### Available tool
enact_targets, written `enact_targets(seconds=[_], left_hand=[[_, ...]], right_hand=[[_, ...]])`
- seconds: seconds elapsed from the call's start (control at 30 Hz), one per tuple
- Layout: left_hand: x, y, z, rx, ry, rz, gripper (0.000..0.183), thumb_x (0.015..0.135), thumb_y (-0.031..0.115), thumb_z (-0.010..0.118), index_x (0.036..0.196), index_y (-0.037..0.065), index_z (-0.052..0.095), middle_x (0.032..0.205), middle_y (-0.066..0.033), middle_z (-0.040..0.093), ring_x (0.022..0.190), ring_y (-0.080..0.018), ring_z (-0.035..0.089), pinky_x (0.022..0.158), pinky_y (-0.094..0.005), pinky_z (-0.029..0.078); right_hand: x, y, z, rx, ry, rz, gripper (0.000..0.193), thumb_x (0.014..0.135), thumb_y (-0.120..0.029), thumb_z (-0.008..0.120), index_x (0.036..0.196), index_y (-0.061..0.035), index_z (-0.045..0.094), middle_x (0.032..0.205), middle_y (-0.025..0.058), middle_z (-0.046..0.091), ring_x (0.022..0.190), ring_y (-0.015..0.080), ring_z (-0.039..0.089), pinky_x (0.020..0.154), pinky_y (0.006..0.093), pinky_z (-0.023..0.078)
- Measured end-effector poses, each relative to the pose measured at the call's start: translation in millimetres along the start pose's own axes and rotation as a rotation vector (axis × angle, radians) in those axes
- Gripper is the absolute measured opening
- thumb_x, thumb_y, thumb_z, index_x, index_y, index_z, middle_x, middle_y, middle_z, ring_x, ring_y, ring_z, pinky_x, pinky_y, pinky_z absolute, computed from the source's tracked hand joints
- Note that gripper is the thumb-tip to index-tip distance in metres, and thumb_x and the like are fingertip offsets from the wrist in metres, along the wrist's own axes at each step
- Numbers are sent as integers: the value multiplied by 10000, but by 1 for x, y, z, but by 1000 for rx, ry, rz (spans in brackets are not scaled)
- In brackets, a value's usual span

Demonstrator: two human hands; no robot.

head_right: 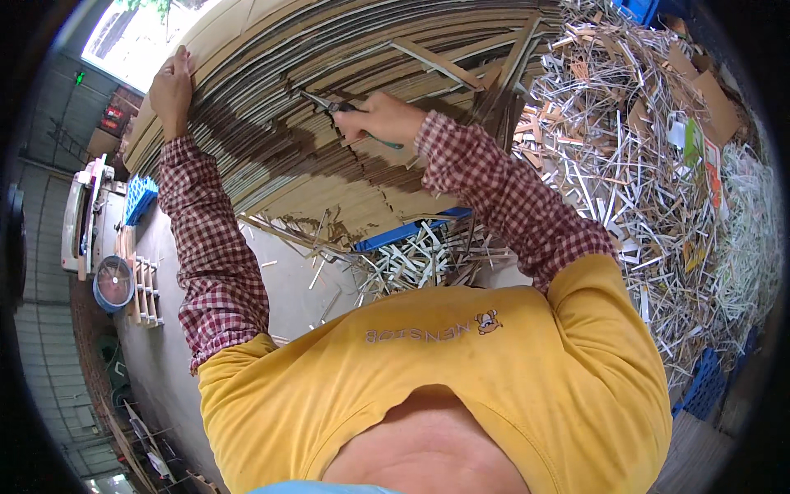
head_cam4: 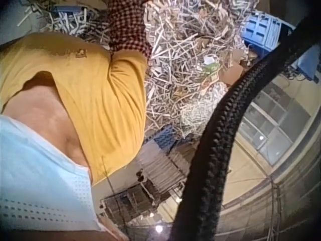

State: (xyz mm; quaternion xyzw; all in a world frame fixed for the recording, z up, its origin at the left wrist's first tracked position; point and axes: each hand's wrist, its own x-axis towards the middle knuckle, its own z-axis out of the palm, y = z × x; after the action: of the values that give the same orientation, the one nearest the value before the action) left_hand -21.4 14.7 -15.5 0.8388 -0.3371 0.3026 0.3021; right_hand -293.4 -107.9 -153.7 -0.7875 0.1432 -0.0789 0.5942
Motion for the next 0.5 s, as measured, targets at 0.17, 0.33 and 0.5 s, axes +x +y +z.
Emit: enact_targets(seconds=[0.17, 0.33, 0.5], left_hand=[[1, -5, 4, -31, 26, 36, 485, 817, 481, 384, 889, 76, 642, 808, -188, 611, 799, -347, 577, 688, -407, 438], [1, -6, 4, -16, 56, 30, 467, 815, 475, 388, 865, 91, 648, 774, -186, 611, 770, -355, 577, 675, -414, 437], [-9, 2, -1, 17, 48, 38, 465, 814, 457, 390, 839, 67, 642, 756, -195, 603, 755, -364, 570, 669, -422, 432]], right_hand=[[15, -10, -2, 83, 15, -59, 454, 835, -396, 484, 745, 21, 640, 701, 80, 579, 507, 109, 486, 440, 248, 419], [26, 4, 14, 86, 88, 0, 401, 811, -341, 530, 662, 20, 622, 649, 115, 581, 586, 197, 546, 526, 329, 441], [-3, 24, 55, -57, 315, -152, 336, 778, -301, 543, 710, 27, 575, 510, 151, 494, 469, 205, 522, 462, 356, 402]])
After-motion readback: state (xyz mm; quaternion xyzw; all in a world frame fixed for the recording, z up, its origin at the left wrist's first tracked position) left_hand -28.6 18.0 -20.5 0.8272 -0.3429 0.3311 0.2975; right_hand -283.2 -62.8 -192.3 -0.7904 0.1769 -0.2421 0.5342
